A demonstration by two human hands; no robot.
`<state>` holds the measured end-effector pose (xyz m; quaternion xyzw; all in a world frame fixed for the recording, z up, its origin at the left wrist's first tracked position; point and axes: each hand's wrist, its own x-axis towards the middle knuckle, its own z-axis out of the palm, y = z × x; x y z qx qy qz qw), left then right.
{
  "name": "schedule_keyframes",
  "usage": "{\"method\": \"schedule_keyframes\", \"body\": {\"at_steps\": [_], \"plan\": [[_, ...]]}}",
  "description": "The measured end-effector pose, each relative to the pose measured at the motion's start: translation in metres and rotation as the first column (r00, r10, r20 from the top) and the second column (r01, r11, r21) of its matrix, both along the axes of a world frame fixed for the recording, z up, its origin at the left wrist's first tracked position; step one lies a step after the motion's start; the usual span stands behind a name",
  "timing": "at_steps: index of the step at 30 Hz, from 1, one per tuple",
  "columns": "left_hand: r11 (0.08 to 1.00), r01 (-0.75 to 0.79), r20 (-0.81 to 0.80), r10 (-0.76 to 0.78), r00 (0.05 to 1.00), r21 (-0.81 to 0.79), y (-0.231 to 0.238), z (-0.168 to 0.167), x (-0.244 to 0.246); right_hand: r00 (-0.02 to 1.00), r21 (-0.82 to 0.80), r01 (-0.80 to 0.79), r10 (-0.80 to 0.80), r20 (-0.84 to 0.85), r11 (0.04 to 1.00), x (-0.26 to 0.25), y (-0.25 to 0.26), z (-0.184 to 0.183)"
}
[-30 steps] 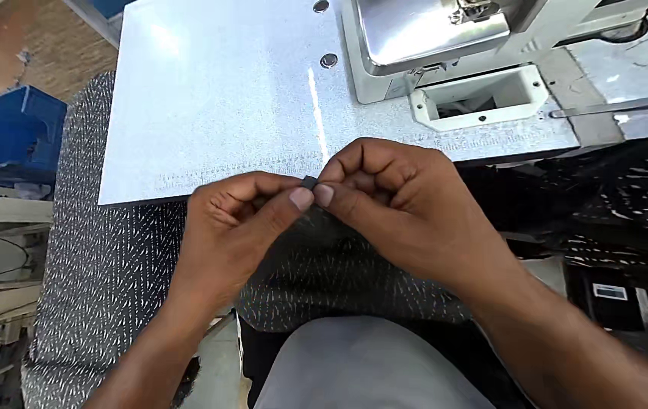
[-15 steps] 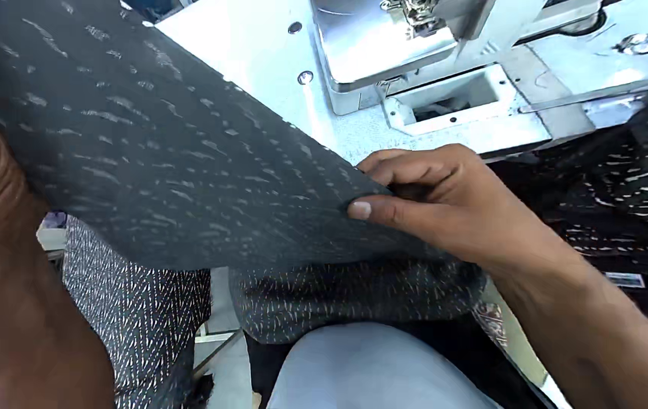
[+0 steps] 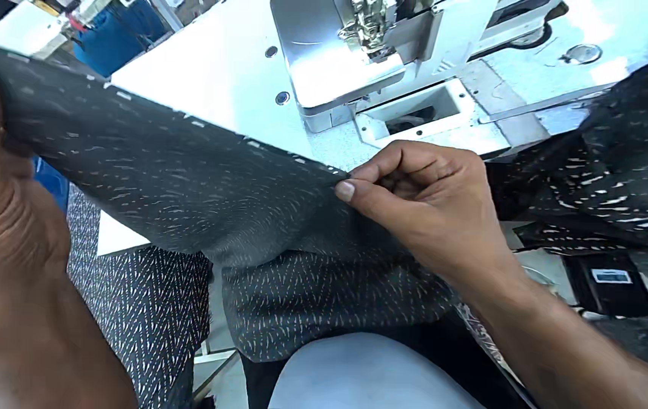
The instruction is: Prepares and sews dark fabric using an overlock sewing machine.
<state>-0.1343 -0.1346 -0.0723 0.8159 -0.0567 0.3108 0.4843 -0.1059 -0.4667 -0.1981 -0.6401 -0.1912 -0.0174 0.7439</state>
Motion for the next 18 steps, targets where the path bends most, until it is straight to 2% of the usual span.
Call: {"method": "schedule_keyframes", "body": {"at_steps": [2, 3, 4, 5, 6, 7, 8, 9, 10, 12, 13, 15, 16, 18], "plan": [[0.987, 0.033, 0.009, -0.032, 0.999, -0.158, -0.019, -0.003, -0.001, 0.997, -0.02, 0.057, -0.056, 0.052, 0.998, -0.001, -0.003, 0.003], [0.979, 0.035, 0.027, -0.03, 0.999, -0.2, -0.032, -0.006, 0.007, 0.996, -0.031, 0.062, -0.059, 0.073, 0.998, -0.001, -0.004, 0.004], [0.984, -0.008, 0.064, 0.02, 0.998, -0.179, -0.049, -0.009, 0.022, 0.997, -0.039, 0.034, -0.031, 0.07, 0.999, -0.001, -0.007, 0.005], [0.991, -0.096, 0.117, 0.106, 0.987, -0.093, -0.066, -0.012, 0.044, 0.999, -0.041, -0.025, 0.026, 0.034, 0.999, -0.002, -0.011, 0.005], [0.978, -0.199, 0.2, 0.184, 0.962, 0.058, -0.083, -0.016, 0.071, 0.995, -0.04, -0.092, 0.091, -0.039, 0.995, -0.006, -0.017, 0.002], [0.946, -0.247, 0.324, 0.172, 0.93, 0.208, -0.1, -0.021, 0.098, 0.983, -0.039, -0.145, 0.139, -0.123, 0.989, -0.014, -0.026, -0.005], [0.918, -0.183, 0.393, 0.032, 0.919, 0.353, -0.117, -0.029, 0.119, 0.964, -0.038, -0.18, 0.169, -0.204, 0.983, -0.024, -0.036, -0.018], [0.886, -0.051, 0.357, -0.133, 0.925, 0.462, -0.133, -0.04, 0.133, 0.945, -0.03, -0.184, 0.168, -0.28, 0.983, -0.034, -0.047, -0.035], [0.859, 0.085, 0.266, -0.249, 0.931, 0.505, -0.149, -0.057, 0.142, 0.927, -0.021, -0.151, 0.135, -0.349, 0.988, -0.044, -0.055, -0.054], [0.863, 0.261, 0.095, -0.331, 0.939, 0.432, -0.169, -0.096, 0.146, 0.904, -0.038, -0.065, 0.043, -0.425, 0.997, -0.059, -0.062, -0.086], [0.88, 0.293, 0.017, -0.323, 0.946, 0.374, -0.173, -0.109, 0.147, 0.904, -0.057, -0.034, 0.007, -0.428, 0.998, -0.062, -0.062, -0.096], [0.894, 0.296, -0.076, -0.287, 0.955, 0.335, -0.174, -0.113, 0.15, 0.912, -0.109, -0.017, -0.029, -0.41, 0.994, -0.06, -0.062, -0.104], [0.888, 0.294, -0.09, -0.281, 0.956, 0.353, -0.173, -0.112, 0.149, 0.917, -0.133, -0.031, -0.024, -0.398, 0.991, -0.059, -0.063, -0.106], [0.834, 0.256, -0.102, -0.237, 0.966, 0.489, -0.174, -0.108, 0.144, 0.926, -0.155, -0.095, 0.03, -0.377, 0.983, -0.052, -0.065, -0.108]]}}
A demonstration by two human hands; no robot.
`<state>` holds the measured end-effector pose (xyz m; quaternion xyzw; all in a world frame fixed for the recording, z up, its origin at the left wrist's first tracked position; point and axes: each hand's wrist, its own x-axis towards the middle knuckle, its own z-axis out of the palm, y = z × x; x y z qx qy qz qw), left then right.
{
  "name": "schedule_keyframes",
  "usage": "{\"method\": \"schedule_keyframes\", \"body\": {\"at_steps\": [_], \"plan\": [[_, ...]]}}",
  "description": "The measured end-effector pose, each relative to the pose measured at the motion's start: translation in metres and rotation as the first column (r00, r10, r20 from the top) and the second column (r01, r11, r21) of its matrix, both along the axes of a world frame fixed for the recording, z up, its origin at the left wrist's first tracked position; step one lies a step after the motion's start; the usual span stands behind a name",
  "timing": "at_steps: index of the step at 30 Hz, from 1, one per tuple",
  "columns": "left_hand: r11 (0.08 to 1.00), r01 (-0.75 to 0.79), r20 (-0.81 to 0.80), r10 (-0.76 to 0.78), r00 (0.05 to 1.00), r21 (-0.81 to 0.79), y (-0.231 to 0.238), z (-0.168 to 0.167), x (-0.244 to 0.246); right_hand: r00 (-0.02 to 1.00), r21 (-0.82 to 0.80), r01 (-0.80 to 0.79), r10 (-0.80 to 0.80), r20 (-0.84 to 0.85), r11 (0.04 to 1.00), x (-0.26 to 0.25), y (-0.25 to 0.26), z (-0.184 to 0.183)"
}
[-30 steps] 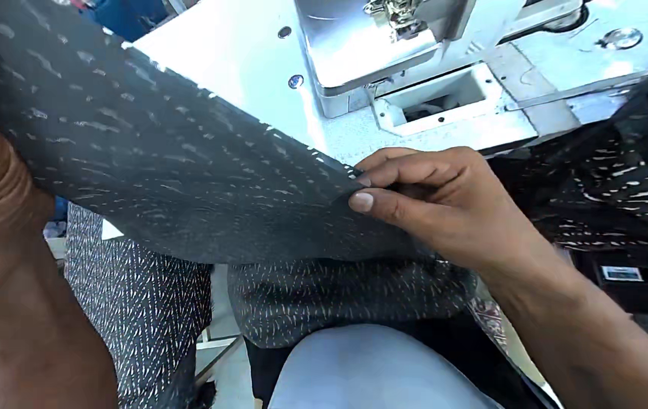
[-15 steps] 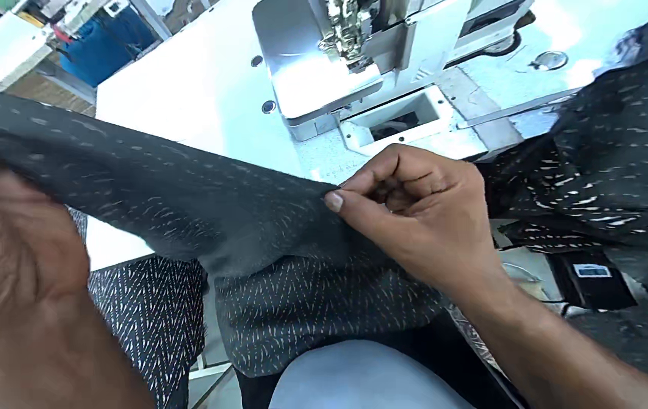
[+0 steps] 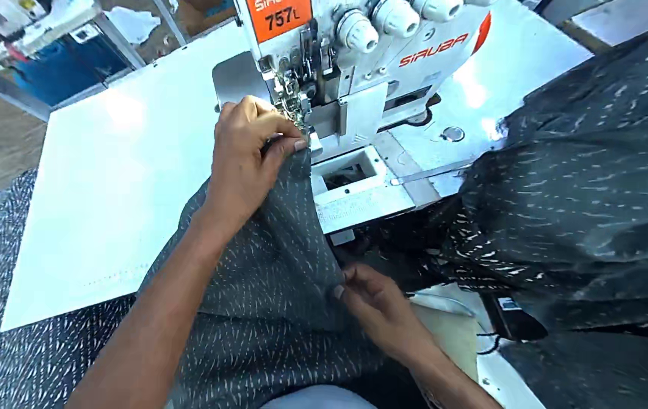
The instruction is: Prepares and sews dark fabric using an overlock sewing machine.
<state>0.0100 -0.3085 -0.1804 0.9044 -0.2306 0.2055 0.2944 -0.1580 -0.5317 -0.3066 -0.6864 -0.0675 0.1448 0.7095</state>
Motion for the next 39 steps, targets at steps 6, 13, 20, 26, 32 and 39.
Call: {"method": "schedule_keyframes", "body": {"at_steps": [6, 13, 20, 26, 32, 39], "plan": [[0.933, -0.194, 0.055, 0.186, 0.981, 0.303, -0.032, -0.012, -0.058, 0.99, 0.064, -0.136, 0.133, 0.046, 0.989, 0.004, -0.008, -0.008], [0.957, -0.142, -0.008, 0.149, 0.989, 0.253, -0.024, -0.009, -0.054, 0.988, 0.057, -0.13, 0.124, 0.089, 0.99, 0.009, -0.013, -0.004], [0.973, -0.088, -0.107, 0.113, 0.988, 0.213, -0.009, 0.0, -0.037, 0.988, 0.056, -0.038, 0.029, 0.154, 0.998, 0.021, -0.009, 0.013], [0.973, -0.017, -0.244, 0.074, 0.967, 0.23, 0.015, 0.01, 0.021, 0.955, 0.065, 0.049, -0.066, 0.289, 0.997, 0.055, 0.005, 0.049], [0.983, -0.039, -0.259, 0.085, 0.962, 0.177, 0.034, 0.01, 0.068, 0.958, 0.07, 0.057, -0.074, 0.278, 0.996, 0.075, 0.012, 0.053], [0.99, -0.057, 0.15, 0.076, 0.986, -0.126, 0.025, -0.022, -0.089, 0.889, -0.262, -0.39, 0.435, 0.141, 0.883, 0.024, -0.067, 0.028]]}}
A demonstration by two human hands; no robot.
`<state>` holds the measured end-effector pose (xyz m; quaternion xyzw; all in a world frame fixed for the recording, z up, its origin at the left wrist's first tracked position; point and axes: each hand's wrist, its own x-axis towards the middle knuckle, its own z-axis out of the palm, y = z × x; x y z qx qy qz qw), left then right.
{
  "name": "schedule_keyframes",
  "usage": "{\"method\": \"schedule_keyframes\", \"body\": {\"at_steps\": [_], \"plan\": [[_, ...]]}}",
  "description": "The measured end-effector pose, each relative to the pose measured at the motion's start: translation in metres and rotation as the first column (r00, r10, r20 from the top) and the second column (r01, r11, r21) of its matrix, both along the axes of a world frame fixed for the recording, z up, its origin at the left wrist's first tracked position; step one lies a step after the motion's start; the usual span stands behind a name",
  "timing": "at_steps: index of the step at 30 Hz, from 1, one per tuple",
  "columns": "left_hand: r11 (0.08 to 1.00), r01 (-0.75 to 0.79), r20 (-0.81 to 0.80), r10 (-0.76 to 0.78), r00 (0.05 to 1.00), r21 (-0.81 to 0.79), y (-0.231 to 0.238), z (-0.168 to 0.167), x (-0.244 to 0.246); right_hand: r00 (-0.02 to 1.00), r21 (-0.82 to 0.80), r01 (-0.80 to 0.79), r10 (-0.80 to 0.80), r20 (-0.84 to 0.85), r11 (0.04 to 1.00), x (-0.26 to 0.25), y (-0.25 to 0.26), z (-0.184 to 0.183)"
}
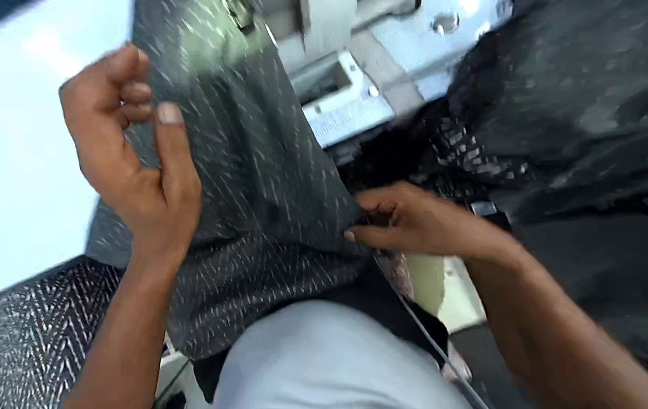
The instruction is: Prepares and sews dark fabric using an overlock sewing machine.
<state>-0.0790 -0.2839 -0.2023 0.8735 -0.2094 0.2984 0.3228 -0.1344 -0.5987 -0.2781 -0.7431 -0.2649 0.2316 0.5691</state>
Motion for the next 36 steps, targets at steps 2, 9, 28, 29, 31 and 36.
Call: {"method": "schedule_keyframes", "body": {"at_steps": [2, 9, 28, 29, 31, 36], "plan": [[0.998, 0.059, -0.195, -0.064, 0.979, -0.031, -0.017, -0.026, -0.062, 0.989, 0.074, -0.058, 0.068, -0.129, 0.996, -0.012, -0.014, 0.002], [0.953, 0.233, -0.568, -0.302, 0.766, -0.194, -0.068, -0.043, -0.146, 0.951, 0.307, 0.134, -0.035, -0.309, 0.942, -0.064, -0.02, -0.015], [0.778, -0.269, -0.81, -0.469, 0.353, -0.568, -0.082, -0.045, -0.16, 0.959, 0.131, 0.269, -0.254, -0.125, 0.954, -0.084, 0.022, -0.004], [0.745, -0.318, -0.806, -0.494, 0.327, -0.586, -0.08, -0.045, -0.162, 0.949, 0.177, 0.3, -0.275, -0.154, 0.938, -0.084, 0.022, -0.006], [0.61, -0.452, -0.753, -0.594, 0.283, -0.651, -0.075, -0.044, -0.162, 0.9, 0.339, 0.378, -0.257, -0.351, 0.861, -0.083, 0.02, -0.013], [0.54, -0.521, -0.725, -0.637, 0.26, -0.661, -0.075, -0.045, -0.164, 0.818, 0.394, 0.462, -0.21, -0.535, 0.794, -0.08, 0.032, -0.024]]}}
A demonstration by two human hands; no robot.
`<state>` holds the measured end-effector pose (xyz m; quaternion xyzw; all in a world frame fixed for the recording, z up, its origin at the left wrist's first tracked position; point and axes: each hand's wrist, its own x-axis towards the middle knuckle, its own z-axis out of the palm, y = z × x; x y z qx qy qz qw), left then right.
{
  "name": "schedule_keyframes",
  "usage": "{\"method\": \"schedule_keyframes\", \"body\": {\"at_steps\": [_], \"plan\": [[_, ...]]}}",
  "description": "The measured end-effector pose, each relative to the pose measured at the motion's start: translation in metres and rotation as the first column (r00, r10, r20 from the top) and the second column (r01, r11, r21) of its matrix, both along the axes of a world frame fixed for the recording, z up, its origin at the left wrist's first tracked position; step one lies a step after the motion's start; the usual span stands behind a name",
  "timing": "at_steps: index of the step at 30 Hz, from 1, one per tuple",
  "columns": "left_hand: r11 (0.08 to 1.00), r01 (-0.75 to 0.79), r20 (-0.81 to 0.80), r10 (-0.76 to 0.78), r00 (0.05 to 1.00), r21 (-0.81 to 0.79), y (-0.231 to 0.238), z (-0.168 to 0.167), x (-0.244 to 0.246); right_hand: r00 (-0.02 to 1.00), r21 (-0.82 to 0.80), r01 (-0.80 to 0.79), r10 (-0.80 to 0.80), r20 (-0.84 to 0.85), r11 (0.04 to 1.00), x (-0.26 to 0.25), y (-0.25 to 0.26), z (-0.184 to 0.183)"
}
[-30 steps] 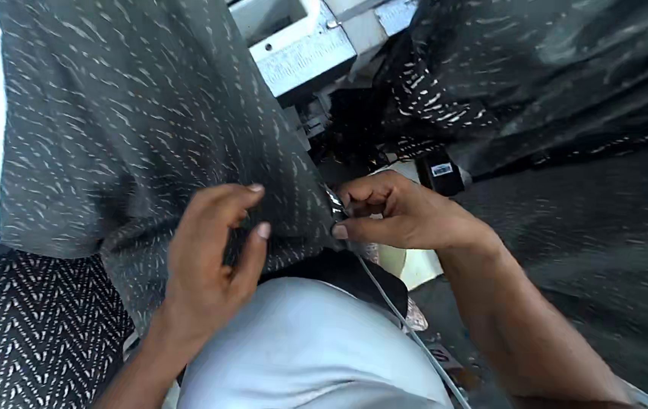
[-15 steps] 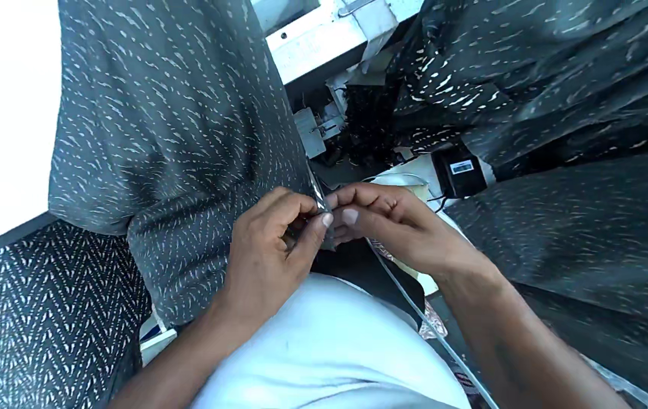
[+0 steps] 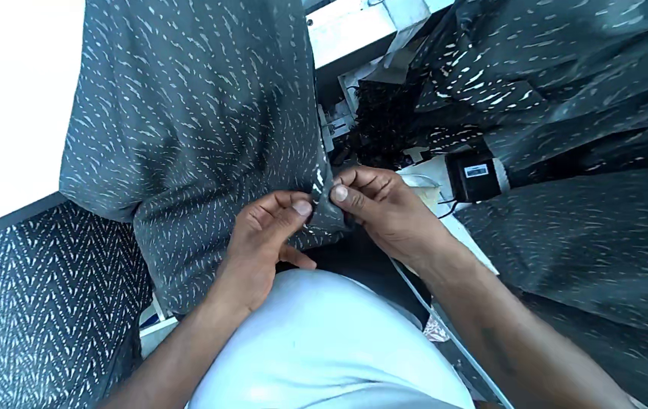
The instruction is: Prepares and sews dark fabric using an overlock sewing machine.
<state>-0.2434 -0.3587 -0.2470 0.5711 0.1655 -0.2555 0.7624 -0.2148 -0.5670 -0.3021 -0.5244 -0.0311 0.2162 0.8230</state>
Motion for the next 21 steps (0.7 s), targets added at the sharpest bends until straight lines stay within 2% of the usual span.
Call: {"method": "schedule_keyframes", "body": {"at_steps": [3, 5, 7, 10, 14, 17, 19, 21], "plan": [[0.976, 0.064, 0.188, -0.105, 0.977, 0.21, -0.001, 0.001, -0.003, 0.991, -0.107, 0.05, -0.035, 0.133, 0.993, -0.004, 0.004, 0.007], [0.968, 0.061, 0.214, -0.115, 0.97, 0.242, 0.001, -0.004, -0.003, 0.984, -0.153, 0.06, -0.032, 0.178, 0.986, -0.006, 0.004, 0.009], [0.988, 0.06, 0.146, -0.08, 0.986, 0.14, 0.002, -0.005, -0.003, 0.981, -0.214, 0.061, -0.019, 0.194, 0.975, -0.009, 0.004, 0.012], [0.999, 0.05, -0.011, -0.05, 0.999, -0.011, 0.0, -0.007, -0.003, 0.969, -0.344, -0.001, 0.086, 0.233, 0.939, -0.005, 0.003, 0.024], [0.994, 0.037, -0.101, -0.048, 0.994, -0.107, -0.001, -0.009, 0.001, 0.949, -0.423, 0.03, 0.107, 0.295, 0.906, 0.007, 0.005, 0.021], [0.985, -0.02, -0.155, -0.007, 0.988, -0.174, 0.001, -0.01, 0.001, 0.975, -0.341, 0.028, 0.049, 0.216, 0.94, 0.007, 0.003, 0.013], [0.979, -0.111, -0.187, 0.079, 0.979, -0.17, -0.001, -0.009, -0.001, 0.999, -0.15, 0.014, -0.008, 0.043, 0.989, 0.004, 0.004, 0.007], [0.984, -0.139, -0.115, 0.126, 0.985, -0.113, -0.002, -0.008, -0.002, 0.986, 0.123, 0.043, -0.022, -0.168, 0.991, 0.002, 0.003, 0.004]]}}
